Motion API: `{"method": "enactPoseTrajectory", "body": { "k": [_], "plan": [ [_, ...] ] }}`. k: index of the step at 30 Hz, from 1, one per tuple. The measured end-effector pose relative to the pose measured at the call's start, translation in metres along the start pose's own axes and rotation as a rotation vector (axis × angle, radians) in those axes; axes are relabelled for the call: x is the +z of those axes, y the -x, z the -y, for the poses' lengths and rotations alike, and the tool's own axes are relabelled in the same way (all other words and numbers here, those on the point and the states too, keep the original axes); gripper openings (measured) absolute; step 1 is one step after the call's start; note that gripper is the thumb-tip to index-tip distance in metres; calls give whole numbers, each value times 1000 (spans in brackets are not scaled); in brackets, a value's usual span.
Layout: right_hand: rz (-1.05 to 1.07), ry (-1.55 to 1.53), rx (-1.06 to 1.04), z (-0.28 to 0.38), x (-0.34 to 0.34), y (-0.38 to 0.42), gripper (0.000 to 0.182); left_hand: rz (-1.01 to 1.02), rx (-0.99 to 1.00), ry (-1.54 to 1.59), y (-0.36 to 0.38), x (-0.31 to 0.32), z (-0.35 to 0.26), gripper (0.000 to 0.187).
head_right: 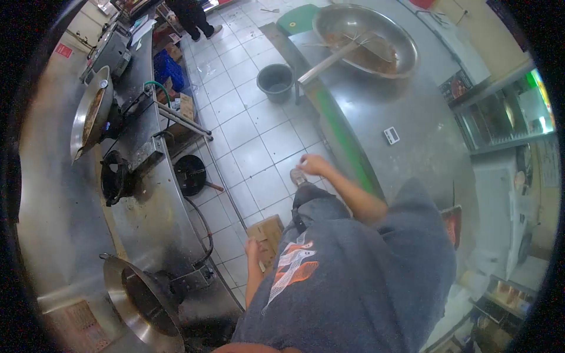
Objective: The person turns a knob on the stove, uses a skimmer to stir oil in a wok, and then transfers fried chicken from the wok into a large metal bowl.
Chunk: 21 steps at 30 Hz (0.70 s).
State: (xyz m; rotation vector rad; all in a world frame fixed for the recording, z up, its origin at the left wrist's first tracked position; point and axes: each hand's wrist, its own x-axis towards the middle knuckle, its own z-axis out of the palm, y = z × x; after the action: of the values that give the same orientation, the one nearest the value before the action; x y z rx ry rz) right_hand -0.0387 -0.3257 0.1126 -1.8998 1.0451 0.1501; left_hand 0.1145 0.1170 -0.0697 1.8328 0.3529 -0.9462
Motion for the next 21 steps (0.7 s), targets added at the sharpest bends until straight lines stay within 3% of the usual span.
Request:
{"method": "enactPoseTrajectory", "body": {
  "k": [3, 6, 9, 12, 16, 21],
  "plan": [
    [-290, -271, 16, -28, -42, -32, 51, 2, -2, -79, 7, 35, -58, 18],
    [-414, -941, 104, 30, -103, -44, 56, 65, 70, -143, 6, 79, -87, 18],
    [-476, -1285, 52, 49, -139, -92, 66, 120, 42, -224, 17, 130, -116, 20],
    [-376, -1637, 127, 61, -178, -137, 71, 195, -9, -344, 6, 172, -146, 25],
    [-363, -1621, 126, 65, -213, -143, 66, 201, 174, -484, -26, 227, -199, 22],
    [-660, -1215, 129, 42, -231, -97, 48, 252, 342, -438, -33, 291, -282, 23]
  ]
}}
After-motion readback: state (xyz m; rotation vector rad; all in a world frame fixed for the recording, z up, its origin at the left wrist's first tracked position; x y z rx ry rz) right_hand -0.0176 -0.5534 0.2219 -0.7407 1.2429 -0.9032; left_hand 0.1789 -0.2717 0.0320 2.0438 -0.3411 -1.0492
